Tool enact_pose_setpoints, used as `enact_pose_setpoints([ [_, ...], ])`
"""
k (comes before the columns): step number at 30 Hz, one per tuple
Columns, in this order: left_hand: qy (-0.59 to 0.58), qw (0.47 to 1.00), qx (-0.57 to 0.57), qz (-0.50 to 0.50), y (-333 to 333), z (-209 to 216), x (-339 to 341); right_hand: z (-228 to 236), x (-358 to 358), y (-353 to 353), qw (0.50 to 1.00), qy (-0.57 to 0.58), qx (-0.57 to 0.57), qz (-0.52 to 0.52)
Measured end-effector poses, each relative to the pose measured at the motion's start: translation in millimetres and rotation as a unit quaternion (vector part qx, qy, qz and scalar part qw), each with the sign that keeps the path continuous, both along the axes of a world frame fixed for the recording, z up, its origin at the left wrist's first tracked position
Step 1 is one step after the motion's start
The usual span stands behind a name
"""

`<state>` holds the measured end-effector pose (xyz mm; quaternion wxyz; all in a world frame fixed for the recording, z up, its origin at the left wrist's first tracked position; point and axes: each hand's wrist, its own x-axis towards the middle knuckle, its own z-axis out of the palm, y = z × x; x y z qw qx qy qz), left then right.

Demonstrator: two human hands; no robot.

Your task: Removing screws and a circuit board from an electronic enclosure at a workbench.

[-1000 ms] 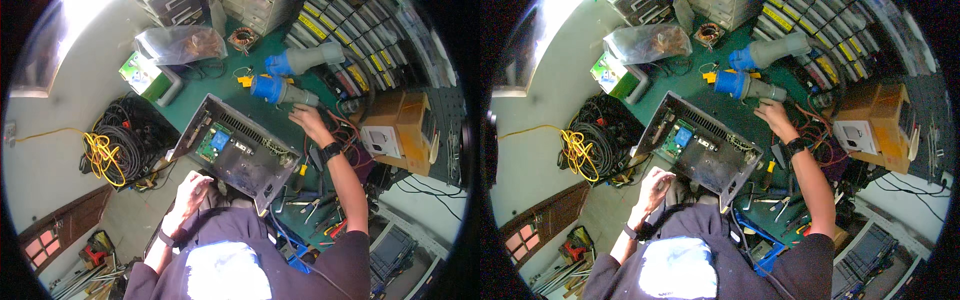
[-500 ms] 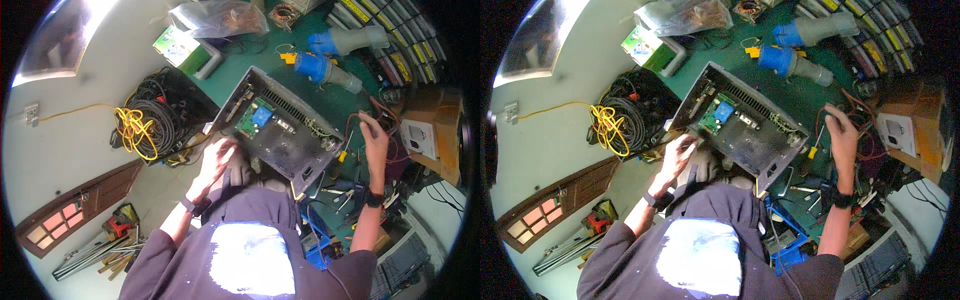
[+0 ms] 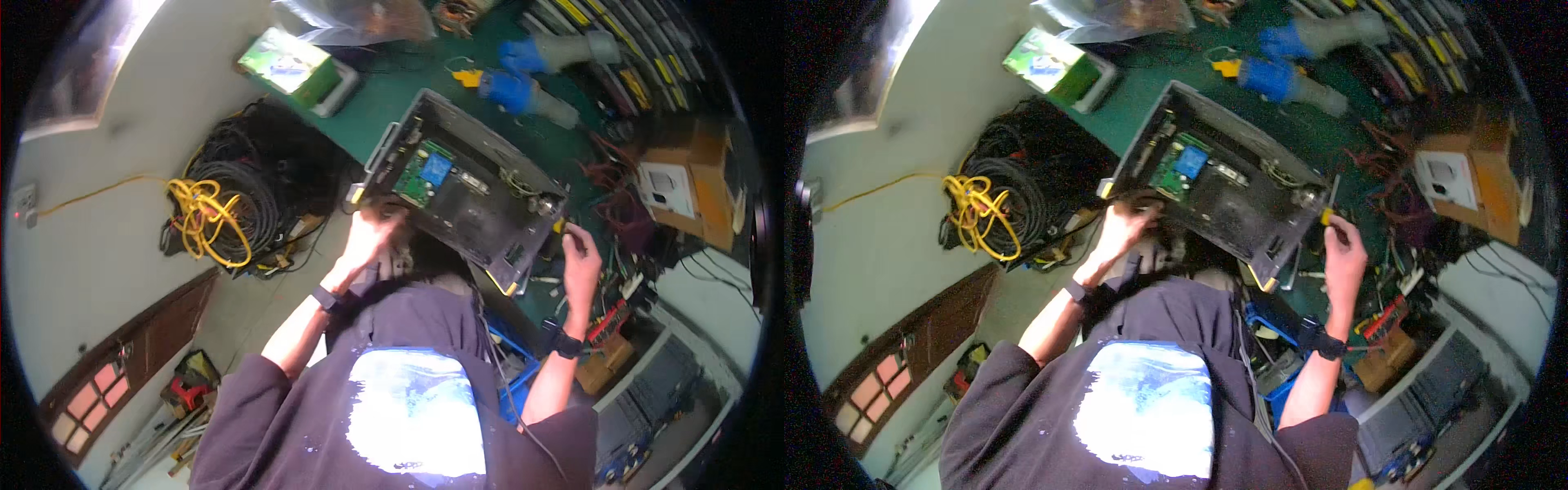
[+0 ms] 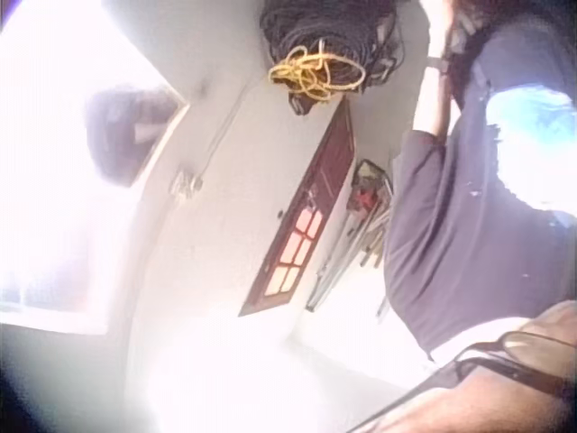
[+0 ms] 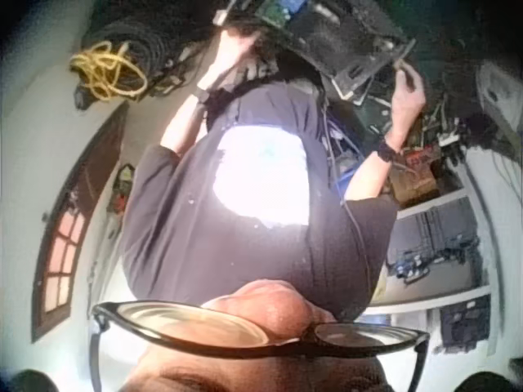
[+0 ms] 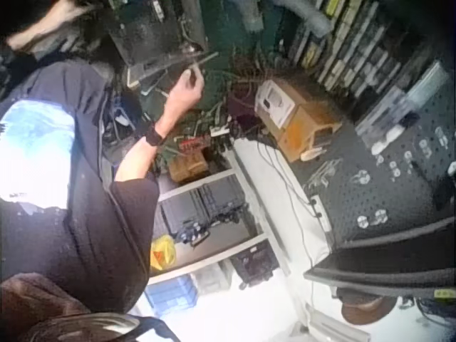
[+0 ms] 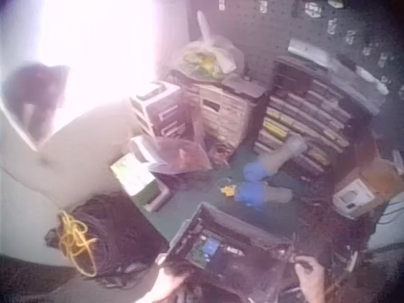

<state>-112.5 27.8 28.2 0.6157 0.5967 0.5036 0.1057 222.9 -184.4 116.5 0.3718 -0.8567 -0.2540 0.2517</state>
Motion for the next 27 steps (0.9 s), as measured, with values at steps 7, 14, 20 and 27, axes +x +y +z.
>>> enact_pose_setpoints([
  [7, -0.125, 0.972, -0.183, 0.076, 7.9, -25.6, -8.3, -54.8, -24.5, -91.6, 0.983, -0.102, -0.143, -0.051],
  [14, -0.095, 0.977, -0.157, 0.112, -2.3, -17.3, -3.1, -83.4, -25.5, -141.2, 0.968, -0.105, -0.180, -0.141],
  [20, 0.016, 0.989, -0.084, 0.117, -9.5, -13.6, 1.1, -81.5, -10.1, -170.1, 0.951, -0.110, -0.163, -0.239],
  [27, 0.054, 0.997, 0.047, 0.034, -9.7, -19.2, 14.8, -105.8, 3.5, -217.7, 0.935, -0.122, -0.163, -0.292],
])
